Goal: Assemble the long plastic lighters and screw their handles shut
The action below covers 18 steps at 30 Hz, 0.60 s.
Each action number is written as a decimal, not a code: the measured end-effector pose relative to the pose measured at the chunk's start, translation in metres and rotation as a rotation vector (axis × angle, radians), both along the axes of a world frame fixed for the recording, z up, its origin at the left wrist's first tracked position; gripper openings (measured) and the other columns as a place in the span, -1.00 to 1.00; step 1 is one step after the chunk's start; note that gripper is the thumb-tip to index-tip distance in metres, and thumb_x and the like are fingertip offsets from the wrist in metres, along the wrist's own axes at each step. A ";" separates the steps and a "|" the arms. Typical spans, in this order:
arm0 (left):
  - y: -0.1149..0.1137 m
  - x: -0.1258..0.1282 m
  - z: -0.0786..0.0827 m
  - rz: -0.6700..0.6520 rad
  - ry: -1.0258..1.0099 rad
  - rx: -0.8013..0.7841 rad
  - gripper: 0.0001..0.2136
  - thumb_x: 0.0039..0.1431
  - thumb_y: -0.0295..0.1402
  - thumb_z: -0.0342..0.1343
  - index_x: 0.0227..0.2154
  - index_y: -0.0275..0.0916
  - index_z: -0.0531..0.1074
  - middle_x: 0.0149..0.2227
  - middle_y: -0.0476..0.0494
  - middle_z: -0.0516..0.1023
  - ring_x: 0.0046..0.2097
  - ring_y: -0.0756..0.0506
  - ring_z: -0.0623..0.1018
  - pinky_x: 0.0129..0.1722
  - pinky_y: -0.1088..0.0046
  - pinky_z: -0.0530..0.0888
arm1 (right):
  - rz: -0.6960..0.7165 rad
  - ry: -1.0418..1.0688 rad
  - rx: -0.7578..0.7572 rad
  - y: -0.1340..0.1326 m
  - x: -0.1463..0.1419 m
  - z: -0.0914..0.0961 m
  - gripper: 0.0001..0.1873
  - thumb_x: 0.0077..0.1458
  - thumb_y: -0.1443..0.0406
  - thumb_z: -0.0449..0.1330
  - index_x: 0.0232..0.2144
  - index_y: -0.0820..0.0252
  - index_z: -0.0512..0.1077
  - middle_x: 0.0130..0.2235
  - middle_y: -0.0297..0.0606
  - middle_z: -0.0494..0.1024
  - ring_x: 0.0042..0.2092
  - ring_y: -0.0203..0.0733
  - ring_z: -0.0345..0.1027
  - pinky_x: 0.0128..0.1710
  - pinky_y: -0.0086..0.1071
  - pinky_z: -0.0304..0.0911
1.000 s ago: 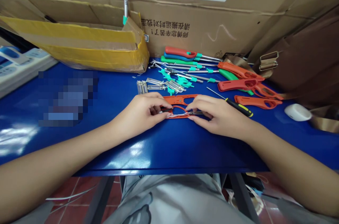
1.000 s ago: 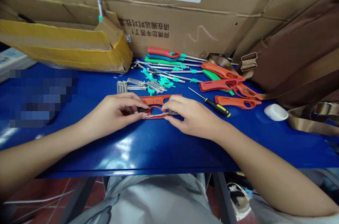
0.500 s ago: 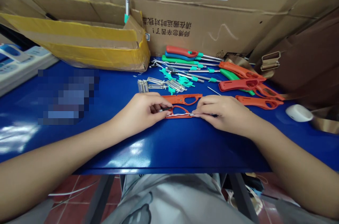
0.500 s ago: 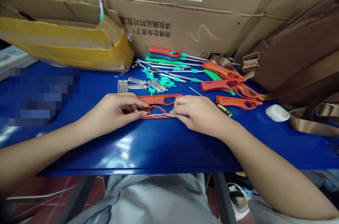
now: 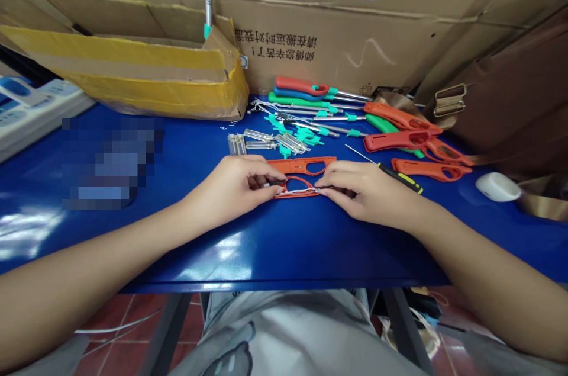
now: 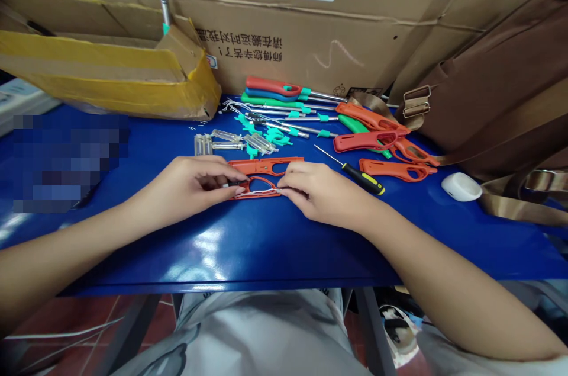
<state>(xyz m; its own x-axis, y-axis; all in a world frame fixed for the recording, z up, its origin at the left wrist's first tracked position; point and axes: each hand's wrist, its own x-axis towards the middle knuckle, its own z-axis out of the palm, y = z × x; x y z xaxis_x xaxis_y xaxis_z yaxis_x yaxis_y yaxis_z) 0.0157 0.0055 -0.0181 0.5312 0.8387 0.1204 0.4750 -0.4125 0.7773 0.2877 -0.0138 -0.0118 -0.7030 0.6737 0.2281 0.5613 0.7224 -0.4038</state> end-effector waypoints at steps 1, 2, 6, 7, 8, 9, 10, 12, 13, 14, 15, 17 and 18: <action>0.000 0.000 0.000 -0.004 0.000 0.004 -0.83 0.16 -0.32 0.28 -0.21 -0.23 0.67 -0.35 -0.06 0.59 -0.45 0.05 0.50 -0.49 0.56 0.39 | -0.002 0.014 -0.012 0.000 -0.001 0.000 -0.82 0.33 0.38 0.13 -0.17 0.24 0.55 -0.19 -0.17 0.59 -0.17 -0.18 0.48 -0.14 -0.33 0.37; 0.000 -0.001 -0.001 -0.008 -0.001 0.008 -0.83 0.17 -0.33 0.28 -0.21 -0.23 0.67 -0.36 -0.06 0.58 -0.45 0.05 0.50 -0.48 0.56 0.39 | -0.006 0.026 -0.030 0.000 -0.002 0.000 -0.82 0.33 0.38 0.13 -0.12 0.24 0.53 -0.17 -0.17 0.58 -0.17 -0.19 0.47 -0.15 -0.35 0.36; -0.001 -0.002 -0.002 -0.012 -0.006 0.014 -0.83 0.20 -0.33 0.24 -0.19 -0.21 0.67 -0.34 -0.06 0.60 -0.42 0.04 0.52 -0.45 0.56 0.41 | -0.013 0.003 -0.117 -0.002 -0.006 0.001 -0.80 0.32 0.36 0.15 -0.04 0.22 0.47 -0.10 -0.19 0.49 -0.31 -0.31 0.35 -0.28 -0.40 0.29; -0.001 -0.002 -0.002 -0.015 -0.007 0.016 -0.82 0.22 -0.33 0.23 -0.18 -0.21 0.67 -0.34 -0.06 0.61 -0.41 0.03 0.53 -0.44 0.55 0.42 | -0.007 -0.014 -0.131 -0.002 -0.007 0.001 -0.81 0.31 0.36 0.15 -0.05 0.20 0.47 -0.09 -0.21 0.47 -0.35 -0.33 0.31 -0.30 -0.40 0.27; -0.001 -0.002 -0.002 -0.017 -0.006 0.021 -0.82 0.23 -0.33 0.22 -0.18 -0.21 0.67 -0.33 -0.07 0.61 -0.40 0.03 0.54 -0.43 0.55 0.43 | -0.001 -0.029 -0.141 -0.002 -0.007 0.001 -0.82 0.31 0.36 0.15 -0.06 0.19 0.48 -0.08 -0.22 0.46 -0.37 -0.35 0.28 -0.32 -0.41 0.26; -0.002 -0.002 -0.002 -0.019 -0.005 0.027 -0.82 0.24 -0.33 0.21 -0.18 -0.21 0.66 -0.32 -0.07 0.62 -0.39 0.03 0.55 -0.42 0.55 0.43 | 0.004 -0.038 -0.148 -0.003 -0.008 0.002 -0.83 0.31 0.36 0.15 -0.07 0.18 0.48 -0.08 -0.23 0.45 -0.39 -0.36 0.25 -0.33 -0.41 0.24; -0.002 -0.002 -0.001 -0.021 -0.007 0.036 -0.82 0.24 -0.33 0.20 -0.18 -0.22 0.66 -0.32 -0.07 0.62 -0.39 0.03 0.54 -0.41 0.56 0.43 | 0.006 -0.042 -0.152 -0.003 -0.008 0.002 -0.83 0.31 0.36 0.15 -0.08 0.17 0.49 -0.07 -0.23 0.44 -0.40 -0.37 0.23 -0.33 -0.41 0.23; -0.003 -0.001 -0.001 -0.021 -0.014 0.055 -0.82 0.24 -0.34 0.20 -0.18 -0.23 0.66 -0.31 -0.08 0.62 -0.40 0.04 0.53 -0.42 0.56 0.43 | -0.001 -0.039 -0.161 -0.003 -0.008 0.002 -0.84 0.29 0.36 0.17 -0.09 0.17 0.49 -0.07 -0.23 0.44 -0.41 -0.38 0.22 -0.34 -0.41 0.21; -0.003 0.000 0.000 -0.020 -0.019 0.062 -0.82 0.24 -0.34 0.20 -0.18 -0.23 0.66 -0.30 -0.08 0.62 -0.41 0.05 0.53 -0.43 0.57 0.42 | -0.006 -0.036 -0.168 -0.003 -0.008 0.003 -0.84 0.29 0.36 0.18 -0.10 0.17 0.49 -0.06 -0.23 0.44 -0.41 -0.38 0.22 -0.35 -0.42 0.21; -0.003 0.000 0.000 -0.019 -0.022 0.065 -0.82 0.24 -0.34 0.20 -0.18 -0.24 0.66 -0.28 -0.09 0.62 -0.41 0.05 0.53 -0.44 0.58 0.42 | -0.011 -0.033 -0.177 -0.003 -0.008 0.003 -0.84 0.28 0.37 0.19 -0.10 0.17 0.49 -0.06 -0.23 0.44 -0.41 -0.38 0.21 -0.35 -0.42 0.21; -0.003 0.000 0.000 -0.018 -0.024 0.068 -0.82 0.24 -0.34 0.20 -0.18 -0.24 0.66 -0.28 -0.09 0.62 -0.41 0.05 0.53 -0.44 0.58 0.42 | -0.016 -0.027 -0.185 -0.003 -0.008 0.002 -0.84 0.27 0.37 0.19 -0.10 0.17 0.49 -0.06 -0.23 0.44 -0.41 -0.38 0.20 -0.35 -0.42 0.20; -0.003 0.001 0.000 -0.015 -0.022 0.065 -0.81 0.24 -0.32 0.20 -0.18 -0.23 0.66 -0.28 -0.09 0.62 -0.41 0.05 0.53 -0.44 0.58 0.41 | -0.019 -0.013 -0.199 -0.004 -0.009 0.002 -0.84 0.27 0.37 0.20 -0.10 0.18 0.49 -0.05 -0.22 0.45 -0.43 -0.39 0.18 -0.37 -0.42 0.20; -0.003 0.001 0.000 -0.013 -0.020 0.060 -0.81 0.25 -0.31 0.20 -0.18 -0.23 0.66 -0.29 -0.09 0.63 -0.40 0.04 0.53 -0.44 0.57 0.41 | -0.019 -0.002 -0.202 -0.004 -0.009 0.001 -0.83 0.27 0.37 0.20 -0.10 0.19 0.50 -0.05 -0.22 0.45 -0.44 -0.40 0.17 -0.38 -0.42 0.20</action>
<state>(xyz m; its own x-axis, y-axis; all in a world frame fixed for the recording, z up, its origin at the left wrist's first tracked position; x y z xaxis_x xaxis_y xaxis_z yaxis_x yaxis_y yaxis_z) 0.0164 0.0027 -0.0181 0.5389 0.8227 0.1807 0.4542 -0.4645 0.7602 0.2789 -0.0175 -0.0104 -0.6902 0.7186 0.0853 0.5749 0.6162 -0.5383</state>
